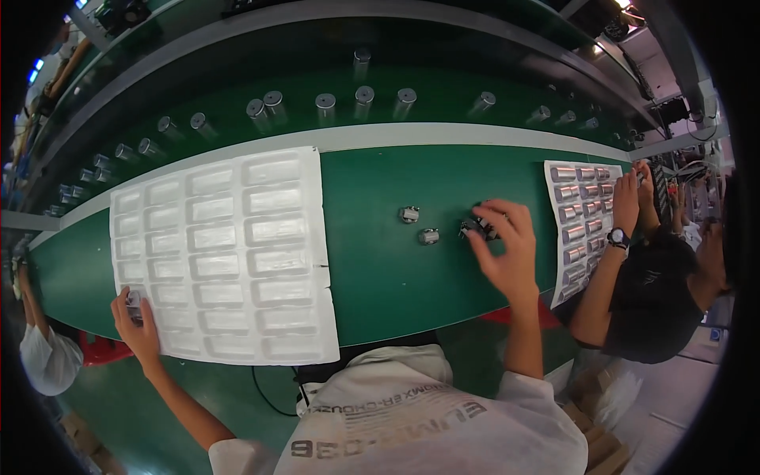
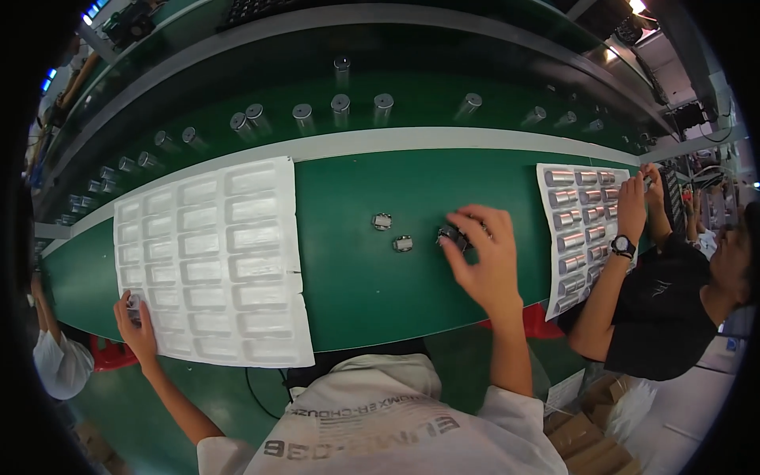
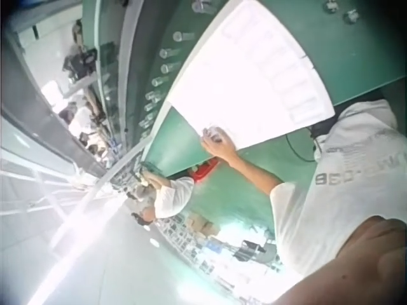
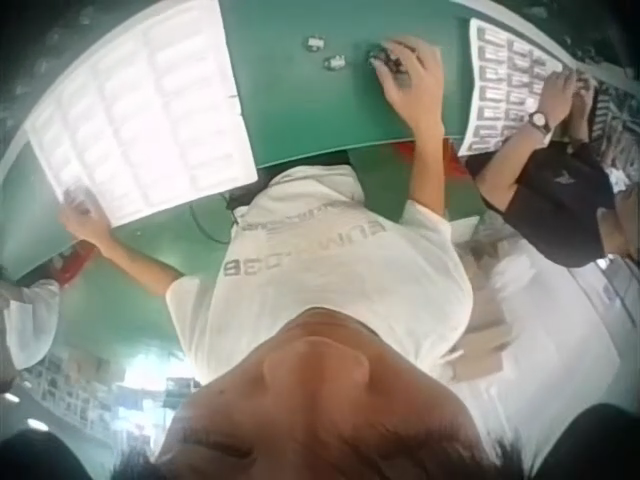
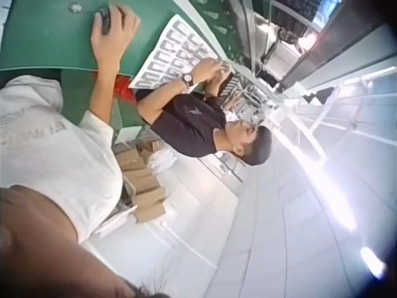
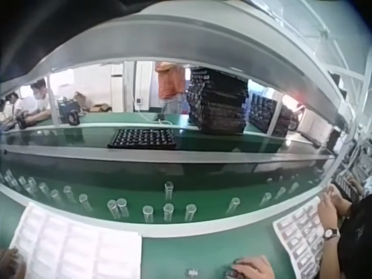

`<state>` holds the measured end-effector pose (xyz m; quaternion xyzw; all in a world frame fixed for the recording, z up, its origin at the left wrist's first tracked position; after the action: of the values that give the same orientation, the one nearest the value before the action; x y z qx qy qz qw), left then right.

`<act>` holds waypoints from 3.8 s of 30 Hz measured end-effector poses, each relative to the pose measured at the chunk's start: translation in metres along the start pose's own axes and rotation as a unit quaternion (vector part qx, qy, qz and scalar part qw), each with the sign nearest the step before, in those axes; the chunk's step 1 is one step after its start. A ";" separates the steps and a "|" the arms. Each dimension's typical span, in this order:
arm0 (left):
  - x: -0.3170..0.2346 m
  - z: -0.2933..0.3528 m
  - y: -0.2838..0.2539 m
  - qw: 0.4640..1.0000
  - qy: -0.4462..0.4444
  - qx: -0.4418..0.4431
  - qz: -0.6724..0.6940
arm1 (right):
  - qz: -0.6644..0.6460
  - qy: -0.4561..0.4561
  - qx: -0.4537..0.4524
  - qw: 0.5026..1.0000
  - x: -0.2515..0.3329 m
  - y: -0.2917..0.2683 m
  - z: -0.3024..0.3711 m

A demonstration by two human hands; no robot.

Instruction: The person assembles small cylindrical components by hand on a manual assembly line, placing them into an assembly tray.

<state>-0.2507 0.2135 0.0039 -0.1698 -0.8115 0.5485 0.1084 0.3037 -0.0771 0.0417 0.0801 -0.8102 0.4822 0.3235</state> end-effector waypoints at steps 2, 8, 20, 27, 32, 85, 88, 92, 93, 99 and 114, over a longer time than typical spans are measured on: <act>0.009 0.000 0.002 0.998 -0.032 0.015 0.050 | -0.017 -0.043 0.013 0.999 0.009 0.017 0.004; 0.015 -0.004 0.005 0.997 -0.056 -0.007 0.045 | -0.082 -0.030 0.014 0.996 0.023 0.056 -0.023; -0.142 -0.001 -0.029 0.886 -0.170 -0.003 0.432 | -0.479 0.127 0.005 0.869 0.016 0.063 -0.012; -0.291 0.009 -0.002 0.955 0.040 0.069 0.285 | -0.495 0.135 0.017 0.858 0.024 0.082 0.013; -0.308 0.018 -0.002 0.945 0.115 0.100 0.290 | -0.487 0.164 -0.028 0.857 0.010 0.073 0.024; -0.353 0.043 -0.002 0.564 -0.112 0.296 0.763 | -0.400 -0.043 0.068 0.913 0.078 0.067 0.011; -0.353 0.042 0.000 0.557 -0.117 0.293 0.768 | -0.402 -0.048 0.075 0.911 0.076 0.070 0.013; -0.352 0.051 0.016 0.557 -0.158 0.325 0.748 | -0.403 0.006 0.105 0.909 0.074 0.083 0.019; -0.352 0.050 0.017 0.557 -0.153 0.325 0.749 | -0.402 0.004 0.102 0.910 0.069 0.086 0.019; -0.348 0.043 0.009 0.565 -0.184 0.318 0.739 | -0.520 0.065 0.151 0.838 0.052 0.105 0.022; -0.356 0.037 0.001 0.485 -0.167 0.322 0.796 | -0.575 0.027 0.128 0.808 0.060 0.095 0.005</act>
<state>0.0630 0.0414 -0.0071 -0.6019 -0.0994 0.6418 -0.4647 0.2124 -0.0204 0.0069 0.5588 -0.5382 0.3094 0.5498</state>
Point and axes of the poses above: each hand's wrist, its own z-axis away from the middle knuckle, its own y-axis out of the palm, x = y × z, the point moved 6 cm from there along -z, towards the middle knuckle, and after that the axes turned 10 degrees about -z, right-handed, at the moved point
